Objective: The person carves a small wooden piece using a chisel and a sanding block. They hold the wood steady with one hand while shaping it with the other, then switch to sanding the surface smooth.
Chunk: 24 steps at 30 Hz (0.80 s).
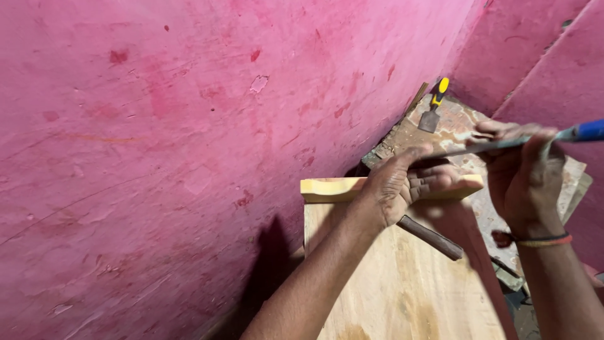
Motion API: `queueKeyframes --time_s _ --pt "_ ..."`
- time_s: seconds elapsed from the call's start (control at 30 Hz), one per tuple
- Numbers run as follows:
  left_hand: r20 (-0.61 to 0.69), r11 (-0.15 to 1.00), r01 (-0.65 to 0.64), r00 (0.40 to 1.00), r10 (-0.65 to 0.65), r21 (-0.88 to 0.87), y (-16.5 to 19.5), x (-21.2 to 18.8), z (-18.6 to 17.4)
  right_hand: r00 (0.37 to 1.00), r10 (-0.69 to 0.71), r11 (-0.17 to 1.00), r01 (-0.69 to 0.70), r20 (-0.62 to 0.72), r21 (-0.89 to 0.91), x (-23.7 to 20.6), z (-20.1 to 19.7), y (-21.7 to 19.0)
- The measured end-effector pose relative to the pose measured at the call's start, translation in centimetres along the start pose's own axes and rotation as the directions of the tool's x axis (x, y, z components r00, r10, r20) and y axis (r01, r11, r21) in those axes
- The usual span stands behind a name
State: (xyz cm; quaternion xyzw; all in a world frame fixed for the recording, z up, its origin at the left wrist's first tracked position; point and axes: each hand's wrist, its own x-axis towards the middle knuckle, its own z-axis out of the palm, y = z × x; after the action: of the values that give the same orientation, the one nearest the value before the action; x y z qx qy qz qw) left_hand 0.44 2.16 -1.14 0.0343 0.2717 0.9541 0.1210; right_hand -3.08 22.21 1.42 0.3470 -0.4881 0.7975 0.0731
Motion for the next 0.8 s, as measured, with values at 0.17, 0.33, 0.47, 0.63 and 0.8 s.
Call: queueKeyframes --time_s 0.17,0.33,0.47,0.63,0.8 --pt "-0.133 0.743 -0.069 0.969 0.209 0.666 3.4 -0.5 -0.8 0.951 0.056 0.993 -0.022 -0.304 0.112 2.6 -3.1 2.0" --pt "0.137 0.225 -0.232 0.919 0.369 0.946 5.7 1.7 -1.2 0.942 0.198 0.978 -0.174 -0.272 0.111 4.2 -4.6 4.0" --pt "0.22 0.426 -0.27 0.962 0.164 0.864 4.5 3.8 -1.2 0.911 0.346 0.936 -0.352 -0.223 0.012 4.6 -3.9 4.8" --pt "0.245 0.432 -0.201 0.968 -0.048 0.879 3.3 5.2 -1.7 0.856 0.498 0.859 -0.509 -0.14 -0.052 5.5 -2.6 4.7" --pt "0.279 0.502 -0.24 0.96 -0.002 0.831 2.7 4.5 -2.9 0.817 0.565 0.822 -0.57 -0.113 -0.013 5.6 -2.8 5.2"
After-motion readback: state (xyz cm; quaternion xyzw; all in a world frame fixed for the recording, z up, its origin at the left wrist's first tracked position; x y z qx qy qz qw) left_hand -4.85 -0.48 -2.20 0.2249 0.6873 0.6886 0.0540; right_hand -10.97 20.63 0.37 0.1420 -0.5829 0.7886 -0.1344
